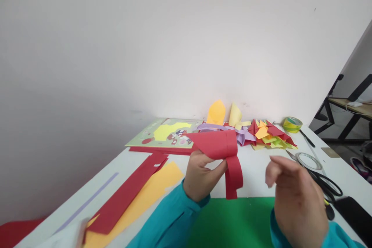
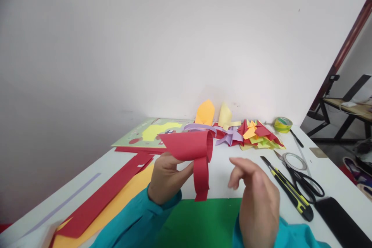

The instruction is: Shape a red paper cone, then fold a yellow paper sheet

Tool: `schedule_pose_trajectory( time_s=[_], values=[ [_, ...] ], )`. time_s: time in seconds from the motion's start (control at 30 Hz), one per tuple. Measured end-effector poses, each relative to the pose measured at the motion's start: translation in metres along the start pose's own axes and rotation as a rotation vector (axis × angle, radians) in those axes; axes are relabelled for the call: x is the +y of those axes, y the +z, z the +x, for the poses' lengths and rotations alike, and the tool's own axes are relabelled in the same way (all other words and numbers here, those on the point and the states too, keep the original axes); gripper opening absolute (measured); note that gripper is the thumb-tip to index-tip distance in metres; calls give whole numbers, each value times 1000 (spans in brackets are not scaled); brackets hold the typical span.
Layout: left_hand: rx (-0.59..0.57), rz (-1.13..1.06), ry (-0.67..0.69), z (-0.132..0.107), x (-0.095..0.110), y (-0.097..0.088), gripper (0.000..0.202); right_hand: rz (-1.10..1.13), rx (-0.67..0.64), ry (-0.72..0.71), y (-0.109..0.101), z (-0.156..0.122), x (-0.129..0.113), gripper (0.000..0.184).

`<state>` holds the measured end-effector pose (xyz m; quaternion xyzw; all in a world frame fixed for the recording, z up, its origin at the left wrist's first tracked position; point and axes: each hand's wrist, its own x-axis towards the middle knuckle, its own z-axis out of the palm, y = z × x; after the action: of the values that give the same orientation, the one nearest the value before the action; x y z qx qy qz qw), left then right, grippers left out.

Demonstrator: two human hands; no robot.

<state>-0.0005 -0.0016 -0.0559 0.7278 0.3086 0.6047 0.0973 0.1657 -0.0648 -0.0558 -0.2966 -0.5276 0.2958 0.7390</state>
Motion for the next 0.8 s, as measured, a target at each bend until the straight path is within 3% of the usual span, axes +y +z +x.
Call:
schedule_pose_trajectory(
  time_s=[0.03, 0.17, 0.27, 0.43, 0.63, 0.7, 0.77, 0.8],
  values=[
    [-16, -11, 8, 0, 0, 0, 14, -39, -11, 70, 1, 2, 3, 37],
    [-78, -16, 51, -2, -3, 1, 18, -197, -294, 348, 7, 6, 7, 46],
    [-144, -44, 96, -3, -4, 2, 15, -206, -419, 369, 10, 4, 2, 47],
    [-132, -9, 38, -2, -3, 2, 16, -219, -436, 226, 11, 0, -7, 47],
    [-82, -20, -197, 2, -4, 0, 19, -5, -755, -215, 2, 1, -22, 45],
    [-115, -76, -268, 4, -4, -1, 20, 47, -675, -205, -2, 3, -19, 52],
    [-180, -189, -339, 5, -3, -3, 20, 18, -424, -108, -5, 7, -7, 57],
    [-218, -269, -381, 6, -3, -4, 20, 19, -233, -110, -5, 11, 1, 50]
  ],
)
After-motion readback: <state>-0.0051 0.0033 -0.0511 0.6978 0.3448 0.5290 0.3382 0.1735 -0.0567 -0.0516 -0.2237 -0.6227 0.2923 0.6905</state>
